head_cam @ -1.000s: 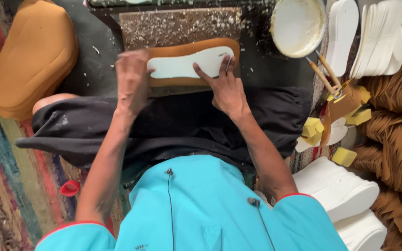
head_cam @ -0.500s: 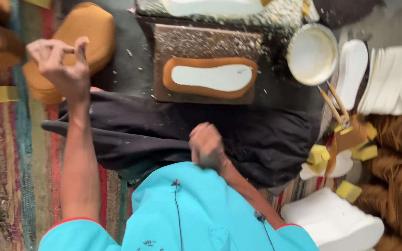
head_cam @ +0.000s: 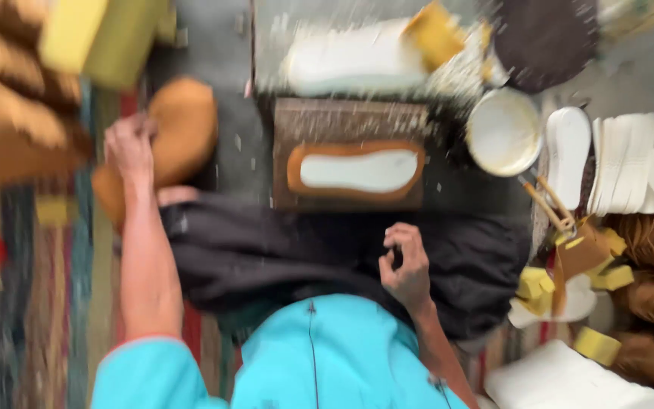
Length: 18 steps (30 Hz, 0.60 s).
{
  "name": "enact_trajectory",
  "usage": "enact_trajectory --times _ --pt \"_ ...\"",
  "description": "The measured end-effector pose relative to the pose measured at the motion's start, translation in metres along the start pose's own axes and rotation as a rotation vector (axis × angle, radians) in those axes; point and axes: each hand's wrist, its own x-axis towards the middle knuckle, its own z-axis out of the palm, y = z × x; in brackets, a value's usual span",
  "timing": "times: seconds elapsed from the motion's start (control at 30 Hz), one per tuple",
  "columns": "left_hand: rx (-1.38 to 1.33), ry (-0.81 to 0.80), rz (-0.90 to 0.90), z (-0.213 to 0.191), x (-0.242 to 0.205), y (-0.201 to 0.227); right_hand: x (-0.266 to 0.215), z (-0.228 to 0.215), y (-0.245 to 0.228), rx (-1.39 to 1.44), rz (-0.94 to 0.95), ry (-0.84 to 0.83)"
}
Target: The person applies adhesive to shoe insole components using a sponge applicator at a low station.
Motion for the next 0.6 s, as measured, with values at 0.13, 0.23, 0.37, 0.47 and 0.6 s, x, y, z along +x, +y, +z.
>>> enact_trajectory --times 0.13,0.23,0.37,0.47,0.6 --pt "0.003 -0.069 -0.077 0.009 0.021 -0.015 -0.002 -0.001 0.01 0.026 0.097 0.019" --pt "-0.136 -0.274 -0.041 0.027 0.046 -0.043 -0.004 -0.004 0.02 0.081 0.121 0.007" --pt "-0.255 -0.616 -0.034 0.043 0.064 -0.072 -0.011 -0.01 0.021 0.097 0.17 0.024" --pt "-0.201 -0.559 -0.073 0.031 0.041 -0.066 -0.017 -0.005 0.021 0.101 0.189 0.059" --pt "-0.059 -0.269 -0.072 0.028 -0.001 -0.007 -0.009 0.007 0.019 0.117 0.224 0.095"
